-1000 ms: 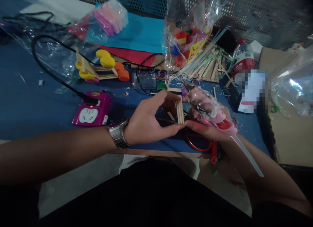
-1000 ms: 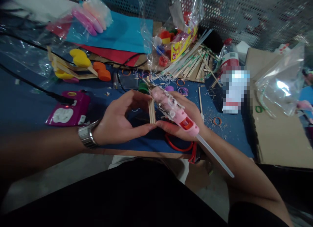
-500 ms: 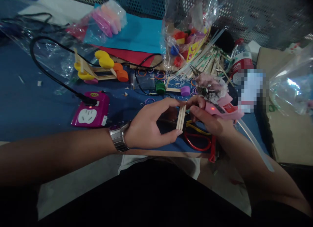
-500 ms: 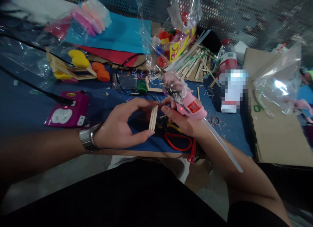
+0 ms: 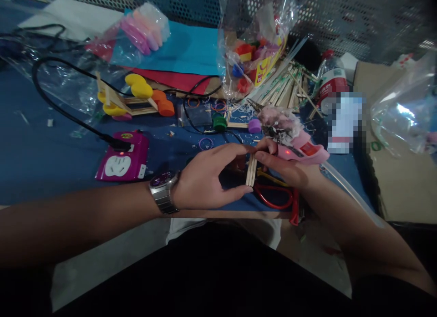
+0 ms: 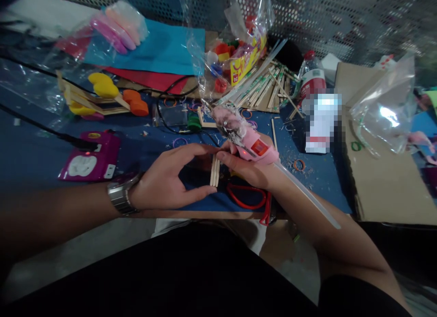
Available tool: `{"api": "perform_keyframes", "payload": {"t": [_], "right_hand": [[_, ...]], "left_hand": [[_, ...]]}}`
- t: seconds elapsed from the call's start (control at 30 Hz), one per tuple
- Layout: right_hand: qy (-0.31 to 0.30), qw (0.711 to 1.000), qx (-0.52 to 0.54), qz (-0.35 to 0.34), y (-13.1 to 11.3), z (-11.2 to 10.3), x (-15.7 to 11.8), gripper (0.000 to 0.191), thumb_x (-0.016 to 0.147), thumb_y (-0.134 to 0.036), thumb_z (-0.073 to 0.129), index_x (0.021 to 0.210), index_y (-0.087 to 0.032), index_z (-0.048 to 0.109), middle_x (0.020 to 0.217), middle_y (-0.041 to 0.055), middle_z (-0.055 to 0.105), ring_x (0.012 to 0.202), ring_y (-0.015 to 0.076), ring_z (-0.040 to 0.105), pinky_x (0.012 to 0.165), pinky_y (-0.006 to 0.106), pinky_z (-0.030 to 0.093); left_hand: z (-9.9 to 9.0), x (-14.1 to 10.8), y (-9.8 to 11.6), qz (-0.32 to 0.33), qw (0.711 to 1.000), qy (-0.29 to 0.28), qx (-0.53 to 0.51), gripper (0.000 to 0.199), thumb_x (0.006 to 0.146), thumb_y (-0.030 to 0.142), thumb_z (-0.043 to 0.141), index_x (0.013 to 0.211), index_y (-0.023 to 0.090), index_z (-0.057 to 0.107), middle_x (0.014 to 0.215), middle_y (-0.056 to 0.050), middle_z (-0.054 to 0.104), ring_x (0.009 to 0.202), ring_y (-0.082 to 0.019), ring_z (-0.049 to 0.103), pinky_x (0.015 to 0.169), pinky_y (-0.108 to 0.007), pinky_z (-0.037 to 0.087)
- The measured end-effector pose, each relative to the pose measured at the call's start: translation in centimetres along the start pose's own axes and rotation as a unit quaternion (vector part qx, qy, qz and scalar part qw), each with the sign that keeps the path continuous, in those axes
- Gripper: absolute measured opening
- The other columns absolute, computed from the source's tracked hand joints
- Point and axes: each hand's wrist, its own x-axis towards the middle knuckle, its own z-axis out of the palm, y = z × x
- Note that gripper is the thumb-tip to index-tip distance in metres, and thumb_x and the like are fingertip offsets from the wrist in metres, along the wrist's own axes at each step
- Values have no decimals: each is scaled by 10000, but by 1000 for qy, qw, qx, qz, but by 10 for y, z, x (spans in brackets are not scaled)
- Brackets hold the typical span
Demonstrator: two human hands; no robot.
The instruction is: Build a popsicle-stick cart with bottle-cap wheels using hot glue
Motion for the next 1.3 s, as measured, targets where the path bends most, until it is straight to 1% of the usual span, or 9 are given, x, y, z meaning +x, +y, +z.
{"api": "perform_keyframes", "payload": {"t": [0.17,0.33,0.53,0.7,0.77,0.9,1.03,1.2,1.3], "right_hand": [[8,1000,10,5,2,-1,-3,570,887,-709,972,857,-261,620,895,-10,755,671,147,641,611,321,577],[6,1000,-1,2,0,0,-1,597,896,-760,936,848,-258,616,895,-13,767,670,145,642,635,320,584],[21,997,-62,-43,1,-2,-3,535,911,-750,925,868,-280,673,966,23,802,881,226,752,813,406,674],[-14,999,-41,10,3,1,-7,561,875,-746,961,819,-290,639,696,-24,701,571,185,660,534,368,584],[-24,999,-29,33,2,3,-7,608,860,-783,953,792,-285,611,672,-25,695,513,171,646,472,349,547],[-15,999,-13,40,-4,8,-7,627,818,-794,979,791,-275,629,743,-9,738,521,166,674,472,351,578],[5,999,-40,29,-7,9,-7,618,836,-800,960,763,-280,635,666,-21,675,524,182,675,469,363,573],[-33,997,-51,47,-9,6,-8,652,883,-824,914,773,-263,601,673,-18,672,553,169,679,528,352,597],[-48,995,-41,70,-14,6,-7,675,887,-847,897,795,-245,604,702,-11,683,563,145,660,528,313,554]], "left_hand": [[-2,1,1,-28,999,-16,-5,738,965,527,943,1549,178,656,1437,-157,832,1212,-314,858,1060,-429,711],[-2,1,0,-3,1000,7,-7,642,969,464,941,1481,177,682,1417,-152,841,1214,-304,860,1058,-399,708],[-6,5,3,-25,998,29,-46,630,931,422,965,1453,188,702,1074,-44,847,868,-197,819,820,-302,682],[-4,5,4,-62,997,35,-42,631,910,397,973,1445,197,703,1011,-21,818,831,-192,795,798,-309,671],[-3,4,3,-69,996,36,-38,631,911,400,975,1445,207,702,992,-10,806,823,-191,788,798,-312,671],[-1,3,2,-65,997,38,-29,623,907,384,984,1430,202,698,932,12,775,790,-179,765,763,-296,650],[0,3,1,-58,997,46,-24,628,886,334,996,1426,205,703,901,28,760,762,-167,751,741,-281,636],[-1,3,1,-61,997,36,-19,615,882,323,984,1425,222,713,913,23,766,783,-175,755,752,-287,637],[-1,3,0,-62,997,33,-22,606,891,326,986,1426,218,721,922,15,772,793,-176,759,741,-279,627]]}}
